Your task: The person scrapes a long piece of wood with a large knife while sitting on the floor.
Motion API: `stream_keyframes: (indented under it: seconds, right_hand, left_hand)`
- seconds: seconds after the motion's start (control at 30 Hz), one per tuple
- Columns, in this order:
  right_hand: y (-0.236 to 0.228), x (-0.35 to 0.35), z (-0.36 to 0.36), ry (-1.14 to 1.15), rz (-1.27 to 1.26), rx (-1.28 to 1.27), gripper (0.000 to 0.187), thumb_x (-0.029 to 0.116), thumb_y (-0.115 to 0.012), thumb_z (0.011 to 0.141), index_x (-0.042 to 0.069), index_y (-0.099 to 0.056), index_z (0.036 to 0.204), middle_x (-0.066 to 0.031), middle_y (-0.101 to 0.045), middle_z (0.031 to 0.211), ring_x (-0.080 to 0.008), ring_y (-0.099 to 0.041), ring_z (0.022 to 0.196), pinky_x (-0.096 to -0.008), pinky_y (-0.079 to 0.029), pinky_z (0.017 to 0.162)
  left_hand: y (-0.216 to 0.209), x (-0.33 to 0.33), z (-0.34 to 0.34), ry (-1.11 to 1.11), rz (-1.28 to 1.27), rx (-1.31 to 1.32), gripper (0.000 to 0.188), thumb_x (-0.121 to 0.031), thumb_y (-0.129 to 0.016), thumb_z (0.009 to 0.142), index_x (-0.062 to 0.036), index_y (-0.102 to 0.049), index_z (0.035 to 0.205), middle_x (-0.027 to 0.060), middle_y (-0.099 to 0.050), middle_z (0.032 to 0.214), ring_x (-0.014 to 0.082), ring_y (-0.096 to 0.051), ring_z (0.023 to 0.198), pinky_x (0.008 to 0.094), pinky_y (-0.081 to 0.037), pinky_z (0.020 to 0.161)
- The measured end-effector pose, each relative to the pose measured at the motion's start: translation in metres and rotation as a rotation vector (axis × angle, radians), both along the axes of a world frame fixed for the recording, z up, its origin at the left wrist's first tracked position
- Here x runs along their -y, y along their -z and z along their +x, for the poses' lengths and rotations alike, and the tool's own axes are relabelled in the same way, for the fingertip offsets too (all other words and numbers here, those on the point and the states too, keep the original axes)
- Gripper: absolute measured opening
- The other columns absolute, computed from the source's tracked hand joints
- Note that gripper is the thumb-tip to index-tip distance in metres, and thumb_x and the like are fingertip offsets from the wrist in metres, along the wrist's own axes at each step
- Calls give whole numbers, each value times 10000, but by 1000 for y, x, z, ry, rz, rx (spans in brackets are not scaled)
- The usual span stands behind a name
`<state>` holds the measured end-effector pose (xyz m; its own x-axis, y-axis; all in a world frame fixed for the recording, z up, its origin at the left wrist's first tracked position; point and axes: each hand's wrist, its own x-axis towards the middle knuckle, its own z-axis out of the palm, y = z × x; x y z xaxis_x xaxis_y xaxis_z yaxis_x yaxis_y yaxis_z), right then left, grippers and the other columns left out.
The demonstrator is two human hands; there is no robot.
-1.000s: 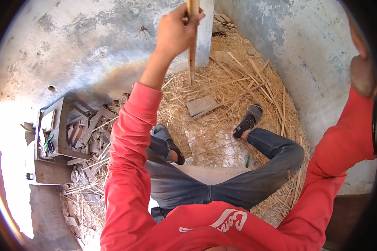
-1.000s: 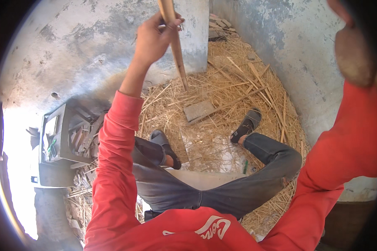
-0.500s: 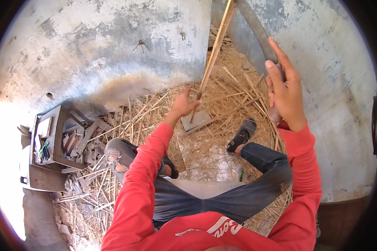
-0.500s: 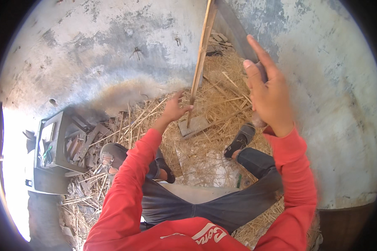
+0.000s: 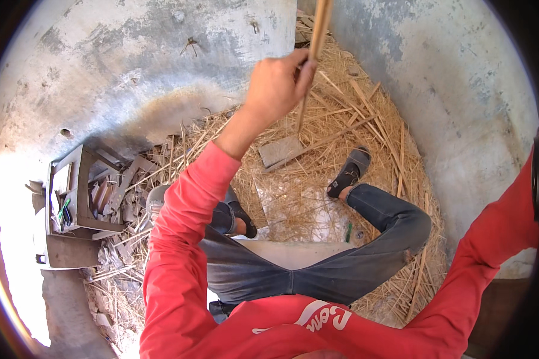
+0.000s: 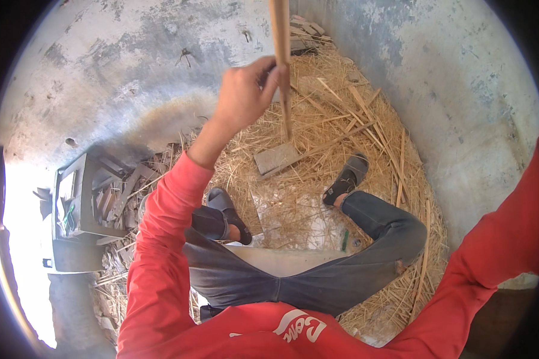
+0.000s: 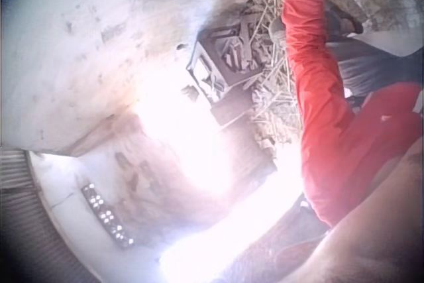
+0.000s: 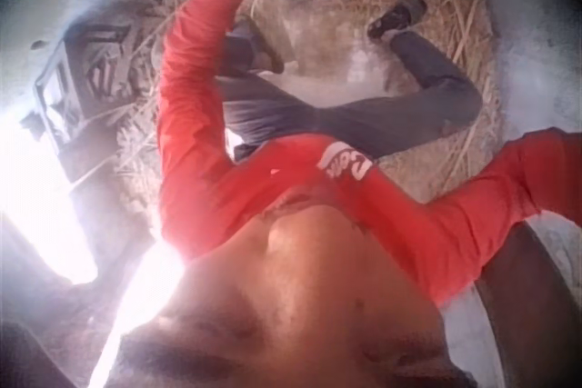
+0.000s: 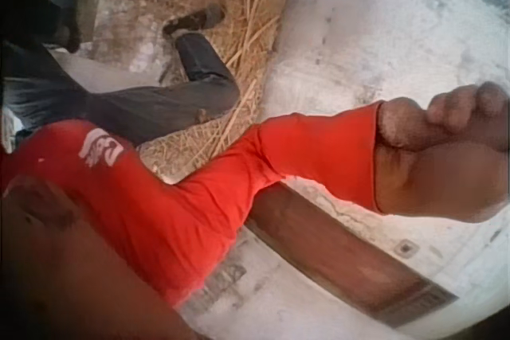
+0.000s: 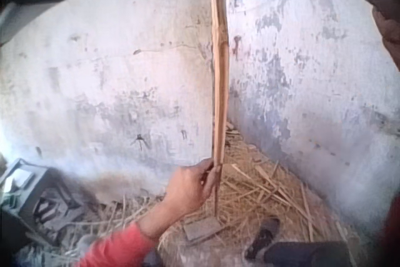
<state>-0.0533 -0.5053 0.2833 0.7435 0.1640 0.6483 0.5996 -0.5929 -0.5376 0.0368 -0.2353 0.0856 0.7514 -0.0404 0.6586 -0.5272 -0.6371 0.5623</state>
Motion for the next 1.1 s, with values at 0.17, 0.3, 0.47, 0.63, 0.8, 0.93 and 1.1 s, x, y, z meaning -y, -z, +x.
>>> stream_keyframes:
  seconds: [0.17, 0.3, 0.47, 0.63, 0.8, 0.93, 1.1]
  right_hand:
    - [150, -24, 37, 79, -495, -412, 398, 243, -472, 1052, -55, -477, 1317, -306, -626, 1063, -265, -663, 1019, -372, -491, 824]
    - [189, -2, 37, 6, -196, -196, 276, 262, -516, 1038, -14, -515, 1018, -202, -462, 603, -322, -455, 501, -387, -379, 518]
    - [180, -9, 30, -94, -135, -275, 316, 302, -569, 1015, -9, -549, 1072, -116, -484, 607, -205, -455, 524, -362, -382, 527]
    - [186, -20, 24, -33, -119, -363, 336, 275, -695, 906, -30, -589, 998, -43, -510, 626, -140, -473, 562, -323, -420, 550]
    - [202, -23, 23, -33, -135, -341, 135, 68, -655, 785, -45, -620, 851, -30, -504, 588, -126, -457, 528, -310, -409, 521]
    - [204, -16, 26, -166, -101, -549, 52, 5, -600, 762, -15, -558, 739, -6, -467, 551, -104, -457, 490, -306, -387, 485]
    - [197, -15, 30, -255, -40, -801, 210, -29, -596, 761, 66, -441, 655, 33, -438, 546, -68, -434, 431, -287, -335, 405]
  left_hand:
    - [114, -66, 5, 102, 751, -645, 282, -232, -704, 858, 17, -709, 991, 238, -703, 925, 391, -680, 906, 459, -538, 816]
    - [134, -154, -10, -280, 658, -814, 346, -258, -715, 867, 25, -693, 1065, 252, -691, 1092, 391, -672, 1018, 469, -542, 885]
    - [19, -149, -36, -254, 25, -185, 407, -306, -667, 944, 4, -664, 1207, 185, -738, 963, 226, -719, 894, 348, -558, 757]
    - [-72, -93, -26, -200, -110, 264, 403, -348, -717, 922, -54, -703, 1198, 79, -749, 944, 101, -673, 799, 250, -527, 696]
    - [-95, -62, -11, -237, 158, 414, 279, -333, -793, 846, -101, -783, 1003, 21, -717, 828, 130, -618, 654, 261, -473, 591]
    - [-88, -49, -15, -307, 133, 395, 216, -325, -808, 826, -127, -799, 912, 5, -694, 770, 146, -587, 597, 296, -453, 569]
    - [-93, -52, -14, -263, 122, 459, 156, -181, -787, 792, -73, -777, 905, 100, -689, 812, 270, -635, 708, 369, -493, 653]
